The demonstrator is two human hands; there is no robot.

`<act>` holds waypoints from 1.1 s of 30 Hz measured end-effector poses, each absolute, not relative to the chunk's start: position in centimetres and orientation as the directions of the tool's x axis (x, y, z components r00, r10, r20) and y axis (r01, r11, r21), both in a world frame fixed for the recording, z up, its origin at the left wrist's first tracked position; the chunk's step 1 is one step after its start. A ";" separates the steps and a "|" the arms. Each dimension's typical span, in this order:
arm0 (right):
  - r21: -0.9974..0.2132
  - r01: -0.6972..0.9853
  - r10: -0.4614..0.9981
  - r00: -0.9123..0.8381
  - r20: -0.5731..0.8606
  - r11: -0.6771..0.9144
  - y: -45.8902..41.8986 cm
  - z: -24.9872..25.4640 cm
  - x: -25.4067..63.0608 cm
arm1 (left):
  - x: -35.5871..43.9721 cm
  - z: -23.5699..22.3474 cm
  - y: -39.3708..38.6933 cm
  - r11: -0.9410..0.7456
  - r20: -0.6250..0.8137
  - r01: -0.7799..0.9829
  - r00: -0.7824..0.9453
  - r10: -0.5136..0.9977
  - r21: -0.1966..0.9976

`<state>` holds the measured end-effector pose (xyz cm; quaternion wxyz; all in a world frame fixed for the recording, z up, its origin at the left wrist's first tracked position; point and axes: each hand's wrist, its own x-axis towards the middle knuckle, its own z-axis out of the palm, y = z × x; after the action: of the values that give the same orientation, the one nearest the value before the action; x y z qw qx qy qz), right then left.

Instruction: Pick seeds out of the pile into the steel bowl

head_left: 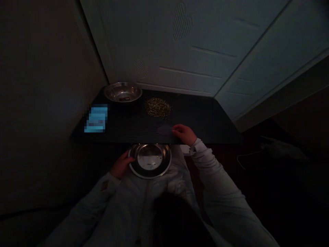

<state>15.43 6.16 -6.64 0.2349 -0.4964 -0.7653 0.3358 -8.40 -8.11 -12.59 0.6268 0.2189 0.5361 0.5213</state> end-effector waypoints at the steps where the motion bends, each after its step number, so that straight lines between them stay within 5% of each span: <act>1: -0.737 0.612 0.915 -0.402 0.020 0.285 6.0 -6.6 15.4 | -8.4 -12.9 -8.1 0.346 -0.419 -0.375 -0.131 0.899 0.860; 7: -0.738 0.613 0.903 -0.430 -0.011 0.283 5.4 -6.8 15.3 | -8.0 -13.4 -8.2 0.238 -0.246 -0.060 -0.221 0.944 0.969; 20: -0.829 0.462 0.819 -0.574 -0.010 0.314 4.7 -6.1 14.3 | -7.7 -13.2 -8.3 0.184 -0.185 -0.024 -0.245 0.952 0.983; 26: -0.921 0.332 0.920 -0.388 0.062 0.202 6.1 -6.4 13.3 | -7.6 -12.9 -8.3 0.189 -0.192 -0.034 -0.253 0.948 0.981; 33: -0.804 0.497 0.930 -0.324 0.175 0.325 7.7 -7.5 11.5 | -7.8 -13.6 -8.3 0.202 -0.205 -0.039 -0.241 0.948 0.979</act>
<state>11.53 7.73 -7.45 0.3290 -0.4793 -0.7444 0.3285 -7.78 -8.33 -13.60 0.4870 0.3769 0.6031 0.5069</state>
